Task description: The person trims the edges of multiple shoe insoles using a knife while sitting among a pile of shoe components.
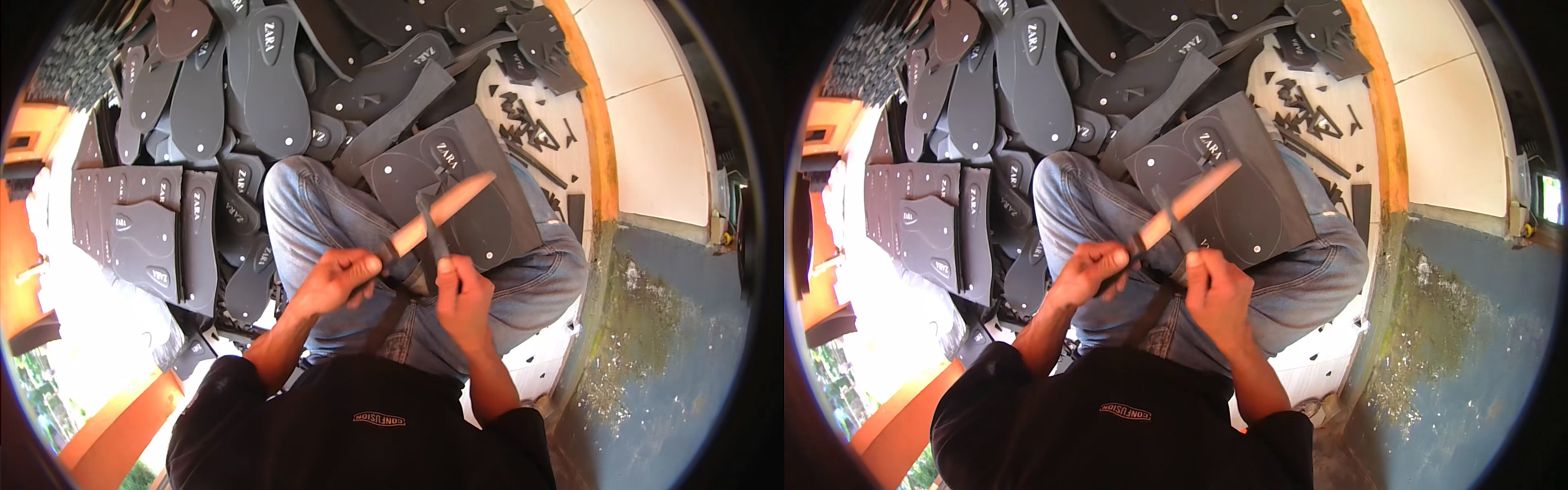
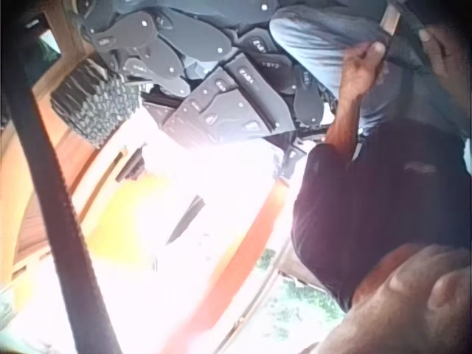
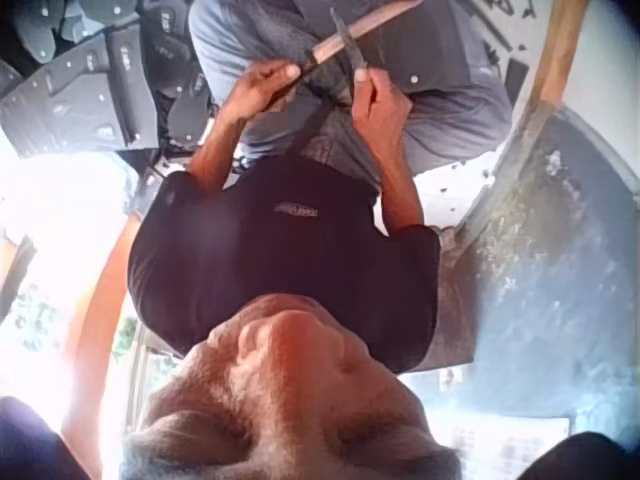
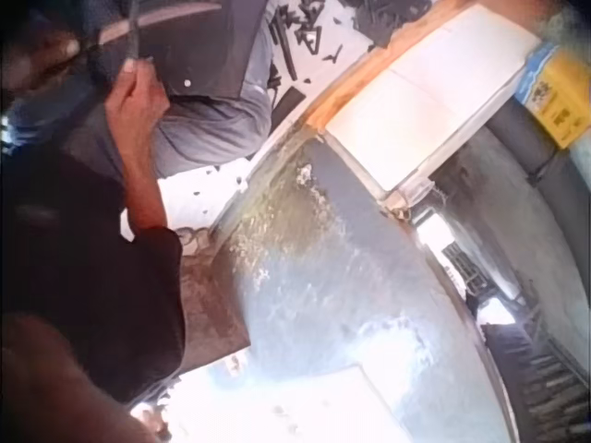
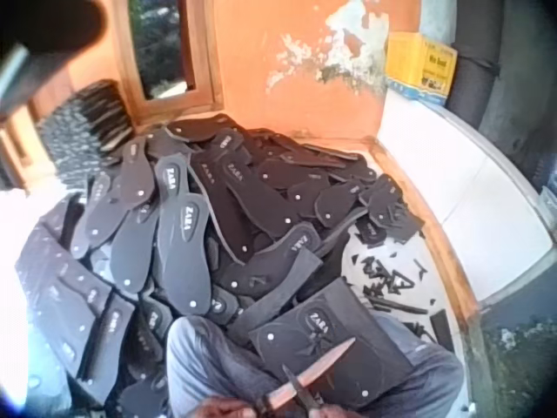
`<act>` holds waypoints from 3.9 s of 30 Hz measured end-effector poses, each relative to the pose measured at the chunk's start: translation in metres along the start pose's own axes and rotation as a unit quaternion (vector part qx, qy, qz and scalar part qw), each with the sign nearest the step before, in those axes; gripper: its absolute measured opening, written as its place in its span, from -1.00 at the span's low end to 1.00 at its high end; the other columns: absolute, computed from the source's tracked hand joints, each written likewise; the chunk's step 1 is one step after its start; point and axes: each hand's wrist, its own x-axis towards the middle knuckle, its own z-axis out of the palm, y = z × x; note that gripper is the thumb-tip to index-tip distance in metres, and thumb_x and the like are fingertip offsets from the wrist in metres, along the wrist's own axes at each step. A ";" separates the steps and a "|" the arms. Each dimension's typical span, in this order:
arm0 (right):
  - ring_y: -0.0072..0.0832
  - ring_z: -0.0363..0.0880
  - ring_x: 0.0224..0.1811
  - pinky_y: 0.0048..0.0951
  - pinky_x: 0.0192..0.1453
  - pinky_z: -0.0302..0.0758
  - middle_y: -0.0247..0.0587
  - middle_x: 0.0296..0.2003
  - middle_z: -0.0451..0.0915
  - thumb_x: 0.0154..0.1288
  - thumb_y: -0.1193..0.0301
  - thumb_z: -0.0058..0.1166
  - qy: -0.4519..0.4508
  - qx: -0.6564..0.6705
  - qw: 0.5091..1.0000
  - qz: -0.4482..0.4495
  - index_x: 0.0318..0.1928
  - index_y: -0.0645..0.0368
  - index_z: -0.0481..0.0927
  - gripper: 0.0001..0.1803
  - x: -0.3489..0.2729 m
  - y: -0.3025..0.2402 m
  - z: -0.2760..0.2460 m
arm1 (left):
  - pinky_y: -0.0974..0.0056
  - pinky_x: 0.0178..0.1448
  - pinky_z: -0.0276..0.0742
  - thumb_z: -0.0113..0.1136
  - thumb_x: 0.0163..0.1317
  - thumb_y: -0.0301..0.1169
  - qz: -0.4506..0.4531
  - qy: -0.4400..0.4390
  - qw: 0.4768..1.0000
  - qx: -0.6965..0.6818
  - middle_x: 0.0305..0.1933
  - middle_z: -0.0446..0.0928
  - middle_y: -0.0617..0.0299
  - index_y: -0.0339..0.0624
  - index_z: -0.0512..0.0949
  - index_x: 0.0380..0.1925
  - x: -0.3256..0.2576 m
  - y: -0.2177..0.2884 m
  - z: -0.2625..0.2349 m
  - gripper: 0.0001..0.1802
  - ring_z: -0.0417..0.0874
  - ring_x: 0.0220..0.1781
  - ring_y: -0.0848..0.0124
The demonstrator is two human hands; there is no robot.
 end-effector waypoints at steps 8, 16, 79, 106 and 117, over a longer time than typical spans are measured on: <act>-0.63 0.30 -0.75 -0.59 -0.65 0.20 -0.27 -0.70 0.41 0.41 0.25 -0.10 -0.135 0.375 0.866 0.302 -0.38 0.29 0.46 -0.66 0.010 -0.006 -0.009 | 0.27 -0.35 0.44 0.29 0.09 -0.41 0.242 0.205 0.900 0.298 -0.56 0.50 0.13 -0.31 0.60 -0.17 0.014 -0.001 0.010 -0.69 0.50 -0.55 0.25; -0.30 0.50 -0.66 -0.30 -0.56 0.35 -0.19 -0.64 0.51 0.35 0.31 -0.05 0.076 -0.083 0.991 -0.077 -0.42 0.24 0.48 -0.74 0.002 0.007 -0.006 | 0.43 -0.62 0.26 0.07 0.29 -0.13 -0.034 -0.004 0.999 0.000 -0.69 0.45 0.25 -0.40 0.58 -0.29 0.002 0.002 -0.006 -0.56 0.39 -0.71 0.55; -0.69 0.35 -0.51 -0.67 -0.41 0.31 -0.35 -0.45 0.46 0.35 0.40 -0.02 0.157 0.244 0.925 0.245 -0.08 0.27 0.45 -0.78 -0.029 0.051 -0.036 | 0.19 0.31 0.18 0.17 0.18 -0.34 0.150 0.311 0.931 -0.122 0.19 0.36 0.03 -0.32 0.16 0.29 0.108 0.004 -0.005 -0.30 0.34 0.24 0.28; -0.68 0.26 -0.60 -0.59 -0.48 0.32 -0.40 -0.60 0.34 0.33 0.44 -0.01 0.354 0.301 0.859 0.213 -0.16 0.27 0.43 -0.83 -0.039 0.056 -0.066 | 0.34 -0.02 0.45 0.18 0.16 -0.57 0.350 0.149 0.924 -0.044 -0.20 0.59 0.22 -0.33 0.55 -0.15 0.025 -0.004 0.038 -0.77 0.56 -0.15 0.44; 0.08 0.60 -0.29 -0.09 -0.22 0.51 0.18 -0.43 0.60 0.20 0.03 0.10 0.024 -0.012 0.997 0.066 -0.07 0.31 0.43 -0.44 0.150 0.002 0.056 | 0.41 -0.04 0.42 0.21 0.22 -0.34 0.253 0.412 0.869 -0.105 -0.18 0.57 0.24 -0.32 0.49 -0.10 -0.024 -0.061 -0.058 -0.67 0.53 -0.18 0.49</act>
